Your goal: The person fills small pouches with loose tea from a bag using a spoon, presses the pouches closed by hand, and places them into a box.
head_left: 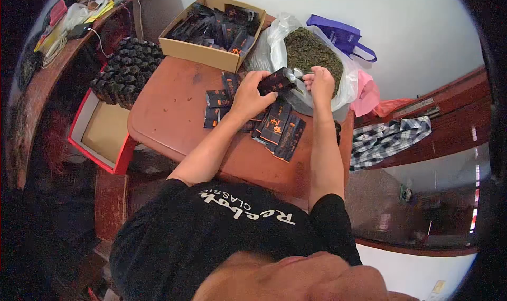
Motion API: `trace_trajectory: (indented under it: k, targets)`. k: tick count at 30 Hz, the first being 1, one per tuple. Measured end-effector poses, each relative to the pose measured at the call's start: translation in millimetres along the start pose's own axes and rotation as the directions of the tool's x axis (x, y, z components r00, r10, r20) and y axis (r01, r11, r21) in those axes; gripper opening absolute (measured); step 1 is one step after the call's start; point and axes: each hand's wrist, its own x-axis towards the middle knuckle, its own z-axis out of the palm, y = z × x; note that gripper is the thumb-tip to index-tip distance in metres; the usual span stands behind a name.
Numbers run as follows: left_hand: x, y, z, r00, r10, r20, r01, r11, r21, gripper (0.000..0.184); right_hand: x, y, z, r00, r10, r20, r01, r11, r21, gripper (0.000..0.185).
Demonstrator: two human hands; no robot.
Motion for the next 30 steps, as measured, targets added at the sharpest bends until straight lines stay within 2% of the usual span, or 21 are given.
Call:
trace_trajectory:
  k: [1, 4, 7, 10, 13, 16, 19, 23, 30]
  targets:
    - [0, -2, 0, 1.000, 0.002, 0.002, -0.002, 1.000, 0.003, 0.049, 1, 1, 1, 1.000, -0.025, 0.002, 0.025, 1.000, -0.004, 0.026]
    - [-1, -2, 0, 1.000, -0.026, 0.012, 0.026, 1.000, 0.005, 0.050, 4, 6, -1, 0.998, 0.061, -0.012, -0.059, 0.991, 0.117, 0.026]
    - [0, 0, 0, 1.000, -0.029, 0.004, 0.029, 0.999, 0.024, 0.050, 5, 5, 3, 0.997, 0.071, -0.005, -0.071, 0.994, 0.088, 0.026]
    - [0, 0, 0, 0.999, -0.041, 0.008, 0.041, 0.999, 0.003, 0.050, 4, -1, 12, 1.000, -0.002, 0.013, 0.001, 0.999, 0.034, 0.026]
    - [1, 0, 1, 0.999, -0.049, 0.014, 0.049, 0.999, 0.003, 0.050, 6, -2, 10, 1.000, 0.028, -0.011, -0.027, 0.997, 0.069, 0.025]
    - [1, -1, 1, 0.999, -0.043, 0.016, 0.042, 0.999, 0.009, 0.050, 6, -2, 0, 0.995, 0.087, -0.038, -0.079, 0.978, 0.194, 0.024]
    - [0, -1, 1, 0.999, -0.051, 0.012, 0.051, 0.999, 0.010, 0.050, 7, -6, -15, 0.993, 0.120, -0.013, -0.110, 0.945, 0.307, 0.024]
    - [0, -1, 3, 0.999, -0.048, 0.011, 0.048, 0.999, -0.025, 0.050, 1, -21, -34, 0.997, 0.076, 0.034, -0.083, 0.929, 0.361, 0.023]
    - [0, -3, 3, 0.999, -0.041, 0.022, 0.041, 0.999, 0.003, 0.049, -23, -54, -46, 0.990, 0.017, 0.140, -0.059, 0.951, 0.305, 0.023]
